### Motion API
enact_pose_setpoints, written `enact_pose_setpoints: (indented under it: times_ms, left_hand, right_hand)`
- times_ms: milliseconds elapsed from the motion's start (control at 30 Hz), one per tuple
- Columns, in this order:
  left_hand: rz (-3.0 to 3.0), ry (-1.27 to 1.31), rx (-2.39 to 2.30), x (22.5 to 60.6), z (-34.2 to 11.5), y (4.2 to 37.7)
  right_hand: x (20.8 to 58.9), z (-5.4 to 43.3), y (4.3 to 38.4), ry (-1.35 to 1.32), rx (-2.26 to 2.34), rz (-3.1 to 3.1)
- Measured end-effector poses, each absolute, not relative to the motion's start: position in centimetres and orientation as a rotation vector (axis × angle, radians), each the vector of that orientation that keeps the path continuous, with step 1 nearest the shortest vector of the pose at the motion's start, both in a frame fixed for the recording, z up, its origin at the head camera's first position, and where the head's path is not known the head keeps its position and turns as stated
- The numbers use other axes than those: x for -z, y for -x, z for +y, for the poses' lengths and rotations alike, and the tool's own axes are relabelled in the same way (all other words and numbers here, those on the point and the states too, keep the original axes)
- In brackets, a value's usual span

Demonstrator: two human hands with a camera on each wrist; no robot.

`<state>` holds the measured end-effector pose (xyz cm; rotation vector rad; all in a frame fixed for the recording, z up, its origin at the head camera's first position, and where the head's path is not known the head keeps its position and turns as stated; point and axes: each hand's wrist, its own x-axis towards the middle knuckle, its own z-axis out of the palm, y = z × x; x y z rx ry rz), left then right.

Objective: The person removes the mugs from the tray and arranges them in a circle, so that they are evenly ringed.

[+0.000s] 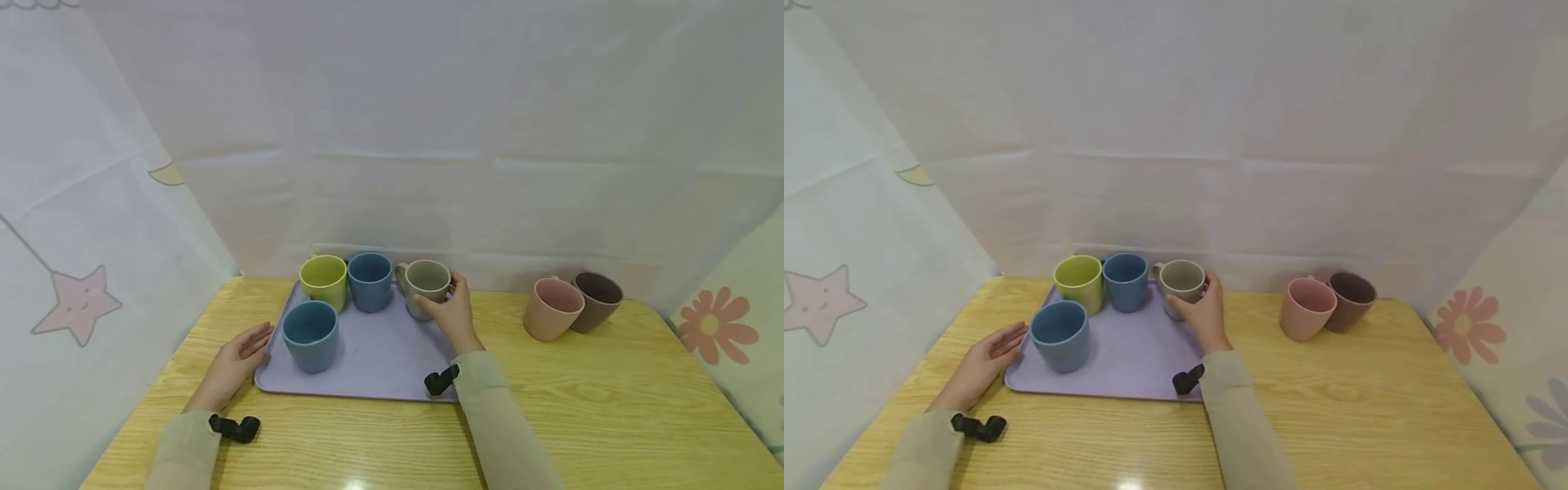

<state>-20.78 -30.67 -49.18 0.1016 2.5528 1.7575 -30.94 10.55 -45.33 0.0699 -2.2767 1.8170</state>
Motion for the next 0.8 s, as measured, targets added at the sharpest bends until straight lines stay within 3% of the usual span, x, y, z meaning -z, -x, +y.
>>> enact_pose_setpoints:
  times_ms: [800]
  left_hand:
    - [2.551,-0.097,-1.771,49.01,-30.49,20.52]
  right_hand:
    - [46.15,10.19,31.4,-0.049,-1.682,-2.268]
